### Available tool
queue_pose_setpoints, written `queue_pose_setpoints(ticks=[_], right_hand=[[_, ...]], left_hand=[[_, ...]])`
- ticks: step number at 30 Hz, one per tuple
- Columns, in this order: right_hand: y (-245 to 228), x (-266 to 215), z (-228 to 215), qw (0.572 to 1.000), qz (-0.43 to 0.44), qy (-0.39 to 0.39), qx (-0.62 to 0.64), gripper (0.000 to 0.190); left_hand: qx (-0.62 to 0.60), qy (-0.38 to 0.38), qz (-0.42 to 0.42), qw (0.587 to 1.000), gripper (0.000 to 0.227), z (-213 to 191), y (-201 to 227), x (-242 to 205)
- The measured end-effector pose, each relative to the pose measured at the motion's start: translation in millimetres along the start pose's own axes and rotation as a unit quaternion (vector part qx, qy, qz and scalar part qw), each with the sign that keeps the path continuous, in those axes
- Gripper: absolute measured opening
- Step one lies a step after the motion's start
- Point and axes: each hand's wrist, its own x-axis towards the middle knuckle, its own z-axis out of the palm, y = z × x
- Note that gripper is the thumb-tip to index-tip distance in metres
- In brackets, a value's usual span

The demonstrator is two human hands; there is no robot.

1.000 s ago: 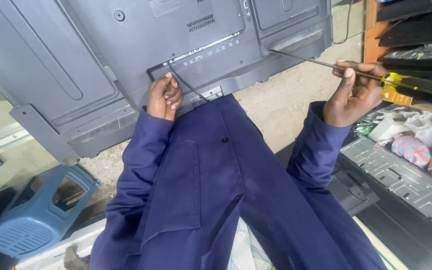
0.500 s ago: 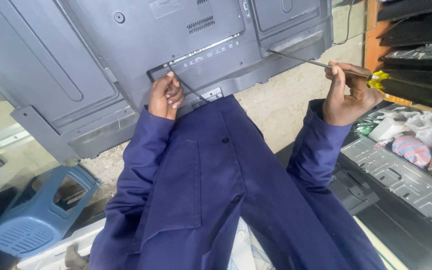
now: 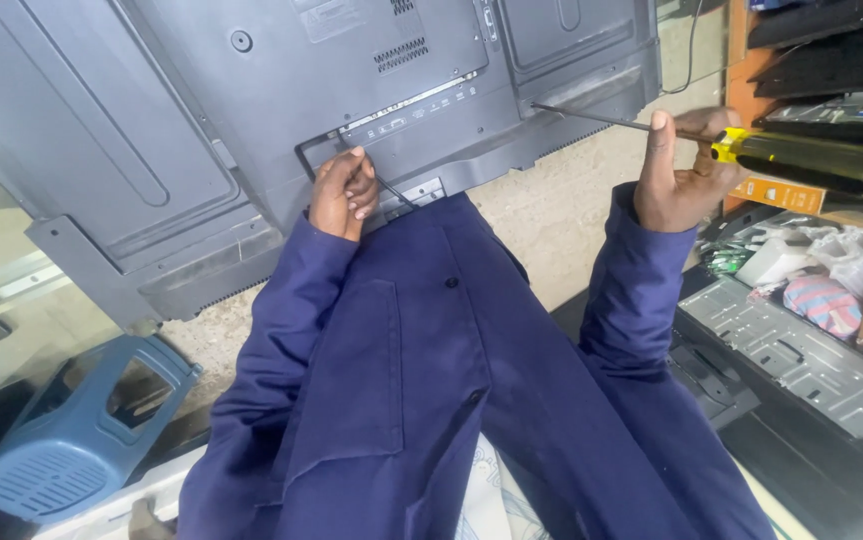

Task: Removing screws from the back panel of a television using a manual screwdriver in a workshop environment.

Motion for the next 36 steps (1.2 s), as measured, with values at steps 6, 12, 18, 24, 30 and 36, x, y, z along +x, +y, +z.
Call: queue_pose_setpoints(ticks=[6, 12, 18, 24, 30, 36], right_hand=[[3, 17, -4, 0.944, 0.024, -0.065, 0.323, 0.050], [37, 21, -22, 0.878, -0.052, -0.039, 0.475, 0.058], [1, 41, -2, 0.855, -0.125, -0.019, 0.502, 0.044], [-20, 36, -2, 0.959, -0.166, 0.169, 0.157, 0.040], [192, -19, -113, 0.755, -0.049, -0.125, 0.642, 0.087], [-13, 51, -23, 0.862, -0.129, -0.098, 0.481, 0.050]], left_hand=[[-0.002, 0.006, -0.003, 1.000, 0.029, -1, 0, 1], [-0.011, 0.006, 0.007, 1.000, 0.029, -4, 2, -2], [-0.015, 0.008, 0.011, 1.000, 0.029, -6, 2, -2], [-0.017, 0.000, 0.022, 1.000, 0.029, -8, 4, -5], [-0.016, 0.005, 0.014, 1.000, 0.029, -6, 3, -4], [-0.006, 0.006, 0.018, 1.000, 0.029, -3, 6, -7]])
